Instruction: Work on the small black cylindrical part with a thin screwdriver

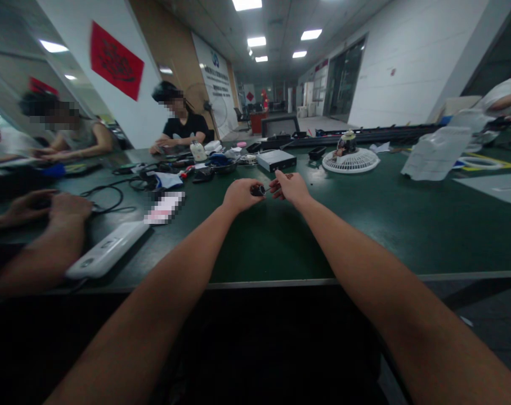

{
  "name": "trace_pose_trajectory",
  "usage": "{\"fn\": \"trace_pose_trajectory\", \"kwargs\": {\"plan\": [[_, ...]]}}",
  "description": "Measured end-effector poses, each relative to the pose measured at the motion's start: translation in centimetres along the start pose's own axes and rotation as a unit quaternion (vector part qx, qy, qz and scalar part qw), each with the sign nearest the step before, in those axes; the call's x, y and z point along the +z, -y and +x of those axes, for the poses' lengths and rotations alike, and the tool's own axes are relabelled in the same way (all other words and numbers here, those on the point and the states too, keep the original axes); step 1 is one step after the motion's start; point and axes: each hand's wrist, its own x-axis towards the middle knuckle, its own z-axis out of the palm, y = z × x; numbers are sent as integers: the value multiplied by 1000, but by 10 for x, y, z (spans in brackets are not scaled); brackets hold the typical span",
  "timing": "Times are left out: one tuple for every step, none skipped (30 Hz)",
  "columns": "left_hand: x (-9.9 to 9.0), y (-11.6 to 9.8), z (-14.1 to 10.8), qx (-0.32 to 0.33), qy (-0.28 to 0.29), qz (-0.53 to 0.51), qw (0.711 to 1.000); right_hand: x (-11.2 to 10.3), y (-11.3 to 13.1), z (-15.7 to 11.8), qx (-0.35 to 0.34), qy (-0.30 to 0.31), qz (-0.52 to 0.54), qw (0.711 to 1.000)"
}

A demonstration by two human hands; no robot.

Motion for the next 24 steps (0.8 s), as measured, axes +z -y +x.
{"fn": "trace_pose_trajectory", "kwargs": {"plan": [[1, 0, 0, 3, 2, 3, 1000, 0, -1, 1, -1, -8, -7, 1000], [1, 0, 0, 6, 4, 6, 1000, 0, -1, 2, -4, -14, -9, 1000], [2, -1, 1, 6, 4, 6, 1000, -1, -2, 2, -10, -17, -5, 1000], [2, 0, 1, 5, 3, 4, 1000, -1, -2, 2, -15, -15, 2, 1000], [2, 0, 0, 2, 1, 1, 1000, -1, -2, 2, -16, -9, 12, 1000], [1, 1, 0, -2, -2, -2, 1000, -2, -2, 1, -14, 0, 22, 1000], [1, 1, 0, -7, -4, -4, 1000, -2, -2, 1, -9, 10, 27, 1000], [0, 2, -1, -12, -4, -5, 1000, -3, -1, 0, -5, 16, 26, 1000], [0, 2, -1, -15, -3, -3, 1000, -3, -1, 0, -3, 18, 19, 1000], [0, 2, -1, -15, 0, 0, 1000, -2, -1, 0, -5, 14, 8, 1000], [0, 2, -1, -13, 4, 4, 1000, -2, 0, -1, -11, 7, -2, 1000], [0, 1, -1, -9, 6, 7, 1000, -1, 0, -1, -20, 0, -7, 1000], [0, 1, -1, -4, 6, 9, 1000, -1, 0, -1, -28, -3, -3, 1000], [0, 1, -1, -1, 4, 9, 1000, 0, 0, -1, -31, 0, 6, 999], [0, 0, -1, -1, 1, 9, 1000, 0, 1, -2, -29, 8, 18, 999], [0, 1, -1, -2, -2, 7, 1000, 0, 0, -2, -23, 17, 26, 999], [0, 1, -1, -4, -4, 5, 1000, -1, 0, -1, -15, 24, 26, 999], [0, 1, -1, -6, -4, 4, 1000, -1, 0, -1, -8, 26, 19, 999], [1, 1, -1, -7, -2, 4, 1000, -1, 0, -1, -6, 23, 8, 1000], [1, 1, -1, -6, 1, 6, 1000, -1, -1, -1, -9, 17, -2, 1000], [1, 1, -1, -5, 3, 8, 1000, -1, -1, -1, -15, 9, -8, 1000], [1, 1, -1, -2, 4, 10, 1000, -1, -1, -1, -22, 4, -7, 1000], [1, 0, -1, 1, 5, 11, 1000, -1, -1, -1, -26, 6, -1, 1000], [1, 0, -1, 4, 4, 12, 1000, -1, -1, -2, -25, 14, 6, 1000]]}}
